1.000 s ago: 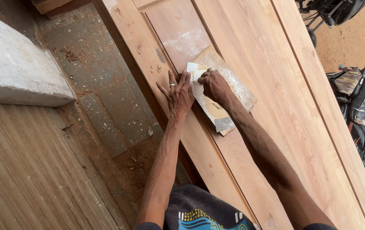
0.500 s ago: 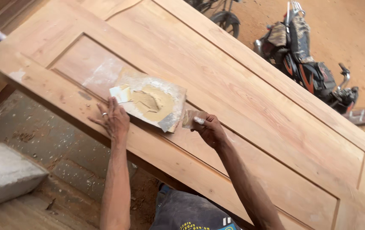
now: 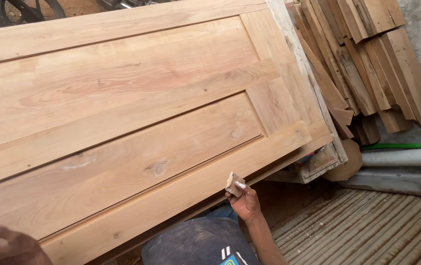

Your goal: The person applies wood filler to a wooden door using a small putty knife, smoothing the filler into the grooves and joints. The person repeatedly scoops filler from a board and spreads it across the door surface.

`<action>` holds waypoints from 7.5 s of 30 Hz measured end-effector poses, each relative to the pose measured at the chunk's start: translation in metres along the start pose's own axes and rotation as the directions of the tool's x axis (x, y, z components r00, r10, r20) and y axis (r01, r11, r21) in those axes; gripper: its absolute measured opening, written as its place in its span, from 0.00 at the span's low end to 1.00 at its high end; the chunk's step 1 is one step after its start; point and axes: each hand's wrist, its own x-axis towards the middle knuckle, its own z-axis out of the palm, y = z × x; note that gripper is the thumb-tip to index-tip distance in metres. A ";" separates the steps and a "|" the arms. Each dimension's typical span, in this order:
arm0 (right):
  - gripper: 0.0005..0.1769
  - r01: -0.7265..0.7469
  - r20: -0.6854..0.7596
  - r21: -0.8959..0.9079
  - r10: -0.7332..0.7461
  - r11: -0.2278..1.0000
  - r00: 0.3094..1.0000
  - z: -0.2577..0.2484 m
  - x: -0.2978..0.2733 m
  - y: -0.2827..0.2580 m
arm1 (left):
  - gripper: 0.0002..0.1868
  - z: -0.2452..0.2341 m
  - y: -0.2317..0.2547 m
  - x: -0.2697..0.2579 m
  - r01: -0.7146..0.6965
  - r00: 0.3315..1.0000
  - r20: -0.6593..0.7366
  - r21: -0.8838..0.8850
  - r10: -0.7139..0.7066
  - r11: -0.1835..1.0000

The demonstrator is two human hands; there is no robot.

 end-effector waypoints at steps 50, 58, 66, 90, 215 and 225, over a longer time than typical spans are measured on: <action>0.26 0.627 0.767 -0.149 0.311 -0.765 0.562 0.069 0.324 -0.391 | 0.47 0.137 0.476 -0.300 -0.542 0.641 0.556 -0.161 0.529 0.825; 0.29 0.590 0.774 -0.169 0.264 -0.790 0.575 0.064 0.334 -0.407 | 0.48 0.136 0.483 -0.295 -0.543 0.638 0.563 -0.154 0.525 0.825; 0.32 0.605 0.762 -0.139 0.305 -0.784 0.570 0.063 0.322 -0.417 | 0.47 0.133 0.483 -0.292 -0.543 0.641 0.579 -0.122 0.504 0.831; 0.17 0.810 0.282 0.389 0.894 -0.438 0.349 0.166 0.365 -0.360 | 0.47 0.148 0.470 -0.300 -0.505 0.632 0.595 -0.169 0.496 0.846; 0.08 0.363 0.305 -0.869 -0.213 0.338 0.928 0.069 0.352 -0.429 | 0.47 0.140 0.474 -0.298 -0.549 0.654 0.544 -0.136 0.525 0.825; 0.25 0.510 0.801 -0.223 0.141 -0.831 0.582 0.103 0.348 -0.364 | 0.47 0.137 0.470 -0.300 -0.523 0.644 0.575 -0.152 0.505 0.839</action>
